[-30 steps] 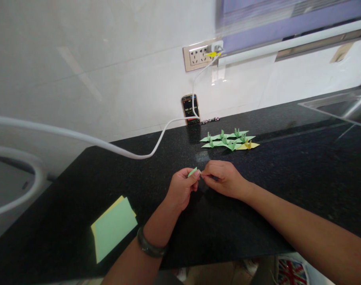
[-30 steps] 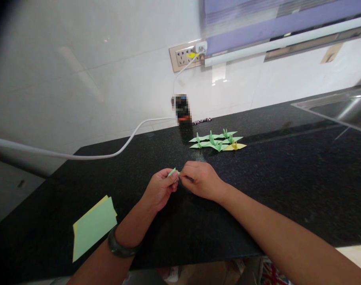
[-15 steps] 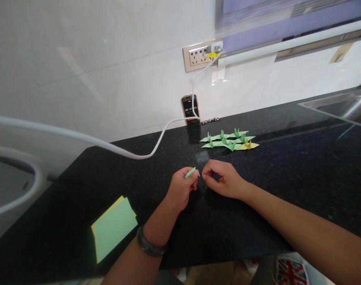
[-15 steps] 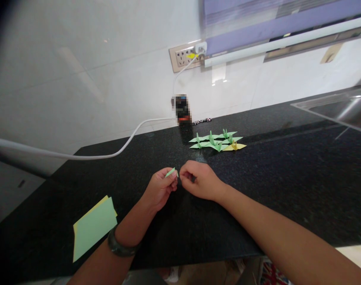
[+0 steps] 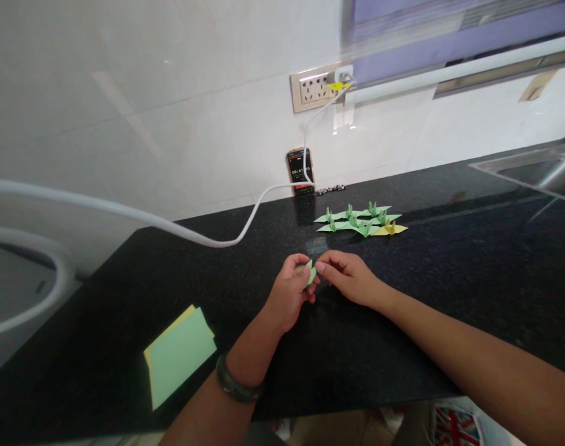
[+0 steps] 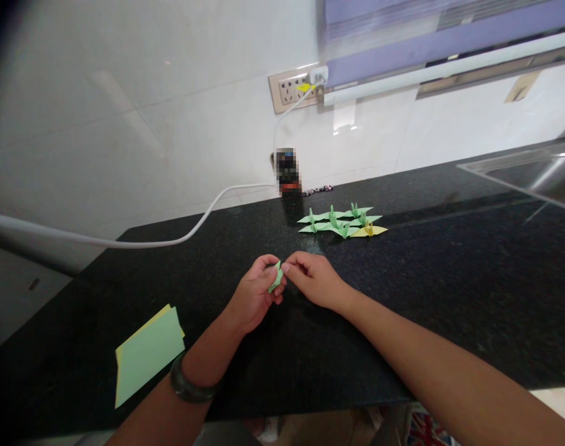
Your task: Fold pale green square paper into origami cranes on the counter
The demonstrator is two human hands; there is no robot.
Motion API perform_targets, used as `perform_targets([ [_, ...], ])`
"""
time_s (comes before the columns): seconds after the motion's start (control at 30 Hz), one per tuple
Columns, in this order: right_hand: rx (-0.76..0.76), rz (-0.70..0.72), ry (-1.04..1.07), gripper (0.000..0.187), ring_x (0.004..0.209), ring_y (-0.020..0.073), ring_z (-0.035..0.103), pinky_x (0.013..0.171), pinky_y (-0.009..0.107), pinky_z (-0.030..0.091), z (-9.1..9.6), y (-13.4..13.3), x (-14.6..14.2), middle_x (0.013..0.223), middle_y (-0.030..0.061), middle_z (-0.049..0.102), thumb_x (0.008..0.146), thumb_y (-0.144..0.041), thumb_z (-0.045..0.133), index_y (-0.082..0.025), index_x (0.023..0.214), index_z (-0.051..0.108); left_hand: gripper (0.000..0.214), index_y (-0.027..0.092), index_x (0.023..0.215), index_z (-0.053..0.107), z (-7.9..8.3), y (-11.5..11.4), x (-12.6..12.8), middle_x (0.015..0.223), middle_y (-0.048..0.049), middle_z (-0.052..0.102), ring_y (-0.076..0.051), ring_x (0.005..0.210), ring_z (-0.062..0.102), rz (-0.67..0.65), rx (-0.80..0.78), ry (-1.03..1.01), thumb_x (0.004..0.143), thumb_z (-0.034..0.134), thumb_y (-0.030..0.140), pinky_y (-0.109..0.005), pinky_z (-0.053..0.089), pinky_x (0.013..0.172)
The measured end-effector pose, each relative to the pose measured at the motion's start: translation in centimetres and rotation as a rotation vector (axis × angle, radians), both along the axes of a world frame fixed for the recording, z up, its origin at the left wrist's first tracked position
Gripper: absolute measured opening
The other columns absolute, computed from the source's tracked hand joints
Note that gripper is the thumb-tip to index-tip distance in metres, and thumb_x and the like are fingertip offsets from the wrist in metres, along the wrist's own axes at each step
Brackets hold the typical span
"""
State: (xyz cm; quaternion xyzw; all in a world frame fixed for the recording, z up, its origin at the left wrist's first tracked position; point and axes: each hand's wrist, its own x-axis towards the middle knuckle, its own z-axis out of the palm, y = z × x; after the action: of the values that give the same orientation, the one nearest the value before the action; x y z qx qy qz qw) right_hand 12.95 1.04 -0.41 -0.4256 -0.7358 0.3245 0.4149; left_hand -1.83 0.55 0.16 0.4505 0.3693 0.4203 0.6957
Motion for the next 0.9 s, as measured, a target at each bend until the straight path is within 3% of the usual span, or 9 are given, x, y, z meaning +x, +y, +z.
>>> perform_targets([
  [0.17, 0.009, -0.053, -0.024, 0.017, 0.051, 0.009, 0.045, 0.048, 0.02, 0.035, -0.33, 0.28, 0.16, 0.056, -0.0015, 0.053, 0.079, -0.026, 0.045, -0.016, 0.068, 0.054, 0.032, 0.021, 0.098, 0.039, -0.29, 0.09, 0.12, 0.073, 0.0011, 0.051, -0.009, 0.058, 0.05, 0.041, 0.032, 0.056, 0.072, 0.053, 0.033, -0.022, 0.042, 0.051],
  [0.33, 0.11, -0.209, -0.011, 0.016, 0.05, 0.0089, 0.042, 0.048, 0.021, 0.033, -0.24, 0.47, 0.44, 0.054, -0.0024, 0.047, 0.078, -0.026, 0.046, -0.016, 0.065, 0.05, 0.03, 0.016, 0.088, 0.047, -0.54, 0.76, -0.18, 0.076, -0.0013, 0.052, -0.009, 0.068, 0.051, 0.369, 0.203, 0.279, 0.066, 0.06, 0.031, -0.021, 0.041, 0.061],
  [0.47, 0.15, -0.14, -0.037, 0.013, 0.052, 0.0092, 0.044, 0.05, 0.021, 0.034, -0.01, 0.23, 0.46, 0.057, -0.0015, 0.05, 0.075, -0.023, 0.049, -0.016, 0.065, 0.052, 0.025, 0.013, 0.077, 0.051, -0.53, 0.94, -0.49, 0.061, 0.0007, 0.05, -0.007, 0.052, 0.045, 0.193, 0.166, 0.323, 0.069, 0.056, 0.037, -0.019, 0.036, 0.05],
  [0.6, 0.112, -0.063, 0.008, 0.016, 0.054, 0.0093, 0.045, 0.052, 0.022, 0.036, 0.08, 0.09, 0.38, 0.057, -0.0011, 0.05, 0.077, -0.024, 0.048, -0.016, 0.064, 0.054, 0.028, 0.014, 0.084, 0.05, -0.68, 0.8, -0.63, 0.06, 0.0022, 0.051, -0.006, 0.048, 0.046, 0.096, 0.09, 0.206, 0.067, 0.06, 0.033, -0.021, 0.037, 0.049],
  [0.7, -0.003, -0.075, 0.094, 0.016, 0.059, 0.0098, 0.048, 0.055, 0.022, 0.039, -0.13, 0.41, 0.33, 0.068, 0.0009, 0.054, 0.078, -0.028, 0.047, -0.015, 0.078, 0.056, 0.026, 0.014, 0.086, 0.05, -0.6, 0.71, -0.69, 0.064, 0.0017, 0.053, -0.006, 0.052, 0.048, 0.071, 0.068, 0.117, 0.067, 0.061, 0.029, -0.021, 0.04, 0.053],
  [0.8, -0.195, -0.014, 0.171, 0.03, 0.062, 0.0098, 0.05, 0.053, 0.022, 0.042, -0.3, 0.76, 0.27, 0.083, 0.0038, 0.056, 0.077, -0.033, 0.05, -0.016, 0.101, 0.051, 0.023, 0.015, 0.085, 0.051, -0.42, 0.7, -0.71, 0.065, 0.0021, 0.054, -0.006, 0.053, 0.049, 0.057, 0.081, 0.087, 0.067, 0.06, 0.026, -0.021, 0.04, 0.055],
  [0.9, -0.317, 0.092, 0.185, 0.03, 0.056, 0.0082, 0.048, 0.048, 0.02, 0.041, -0.26, 0.85, 0.31, 0.075, 0.0025, 0.056, 0.076, -0.038, 0.049, -0.013, 0.092, 0.054, 0.022, 0.015, 0.086, 0.05, -0.36, 0.78, -0.68, 0.063, 0.003, 0.053, -0.006, 0.053, 0.049, 0.093, 0.162, 0.14, 0.068, 0.059, 0.024, -0.021, 0.04, 0.055],
])
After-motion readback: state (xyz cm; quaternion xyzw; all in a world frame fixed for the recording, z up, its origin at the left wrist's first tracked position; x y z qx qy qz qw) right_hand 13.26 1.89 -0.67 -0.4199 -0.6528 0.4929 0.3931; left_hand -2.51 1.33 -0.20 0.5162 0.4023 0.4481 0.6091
